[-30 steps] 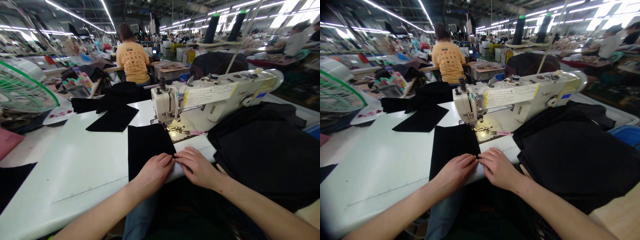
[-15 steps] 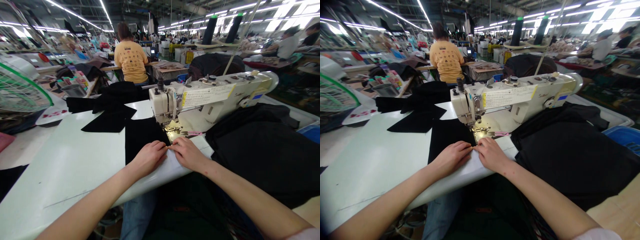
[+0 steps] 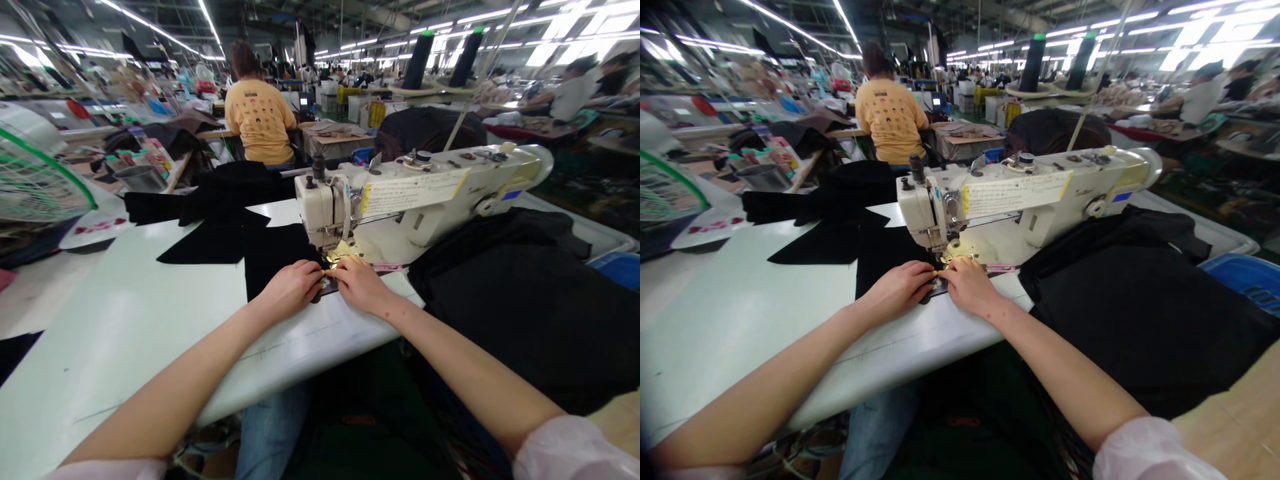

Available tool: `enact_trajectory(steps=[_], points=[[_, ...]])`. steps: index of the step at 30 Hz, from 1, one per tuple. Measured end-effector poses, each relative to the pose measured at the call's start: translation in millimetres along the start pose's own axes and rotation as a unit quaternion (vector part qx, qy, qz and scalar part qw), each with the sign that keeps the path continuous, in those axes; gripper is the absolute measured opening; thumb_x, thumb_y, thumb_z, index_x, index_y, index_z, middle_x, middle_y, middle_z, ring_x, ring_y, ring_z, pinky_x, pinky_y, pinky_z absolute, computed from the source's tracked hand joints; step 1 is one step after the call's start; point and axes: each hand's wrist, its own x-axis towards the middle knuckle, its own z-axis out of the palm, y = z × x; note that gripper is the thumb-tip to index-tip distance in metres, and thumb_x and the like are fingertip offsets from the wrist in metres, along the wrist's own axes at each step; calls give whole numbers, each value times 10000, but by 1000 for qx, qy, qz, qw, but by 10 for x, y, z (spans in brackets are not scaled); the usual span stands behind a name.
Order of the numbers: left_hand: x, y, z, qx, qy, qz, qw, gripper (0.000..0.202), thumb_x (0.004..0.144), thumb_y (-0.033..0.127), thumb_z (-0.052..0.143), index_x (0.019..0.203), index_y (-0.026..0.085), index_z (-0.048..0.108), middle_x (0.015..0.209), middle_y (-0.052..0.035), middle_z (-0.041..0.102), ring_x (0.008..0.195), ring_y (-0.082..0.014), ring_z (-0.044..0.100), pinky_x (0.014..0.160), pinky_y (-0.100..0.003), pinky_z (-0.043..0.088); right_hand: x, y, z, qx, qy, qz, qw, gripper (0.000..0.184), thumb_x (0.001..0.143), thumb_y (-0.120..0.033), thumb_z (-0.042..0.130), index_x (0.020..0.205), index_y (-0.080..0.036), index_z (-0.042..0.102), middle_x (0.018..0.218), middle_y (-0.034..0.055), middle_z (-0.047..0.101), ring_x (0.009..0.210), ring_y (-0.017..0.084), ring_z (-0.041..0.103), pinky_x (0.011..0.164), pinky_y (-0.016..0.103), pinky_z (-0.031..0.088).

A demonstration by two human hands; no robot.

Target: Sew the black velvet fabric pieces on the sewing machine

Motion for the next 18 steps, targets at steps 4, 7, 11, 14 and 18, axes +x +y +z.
enact_trajectory(steps=[4,7,11,14,18], points=[[77,-104,-11,-1,-1,-3,1000,264,964,216,483,1076,151,714,1092,-135,676,1045,-268,639,905,-417,553,63,24,30,-17,5,10,1000,331,914,-81,520,1143,-207,724,974,89,621,969,263,532,838,397,440],[134,-177,-11,7,-4,-6,1000,279,972,226,471,1075,145,718,1102,-142,674,1050,-273,637,914,-419,544,50,11,36,-24,9,12,1000,321,919,-86,522,1147,-202,716,985,93,622,978,268,536,849,402,444],[144,-239,34,21,2,-12,1000,319,992,253,435,1117,133,702,1119,-150,674,1064,-273,626,936,-431,529,-75,-62,44,-25,22,13,999,334,935,-91,506,1215,-179,666,1082,121,624,1038,278,536,912,429,457],[94,-261,105,16,38,-43,998,329,990,287,445,1198,151,660,1209,-142,653,1143,-280,596,986,-452,499,-196,-121,71,-19,34,10,999,358,944,-88,484,1268,-151,619,1168,144,620,1111,287,528,973,457,454],[61,-295,200,18,65,-88,994,397,973,323,485,1309,141,590,1391,-164,571,1342,-297,487,1149,-504,356,-273,-145,115,-9,55,6,998,338,964,-107,462,1264,-128,615,1208,153,619,1143,285,542,1016,468,453]])
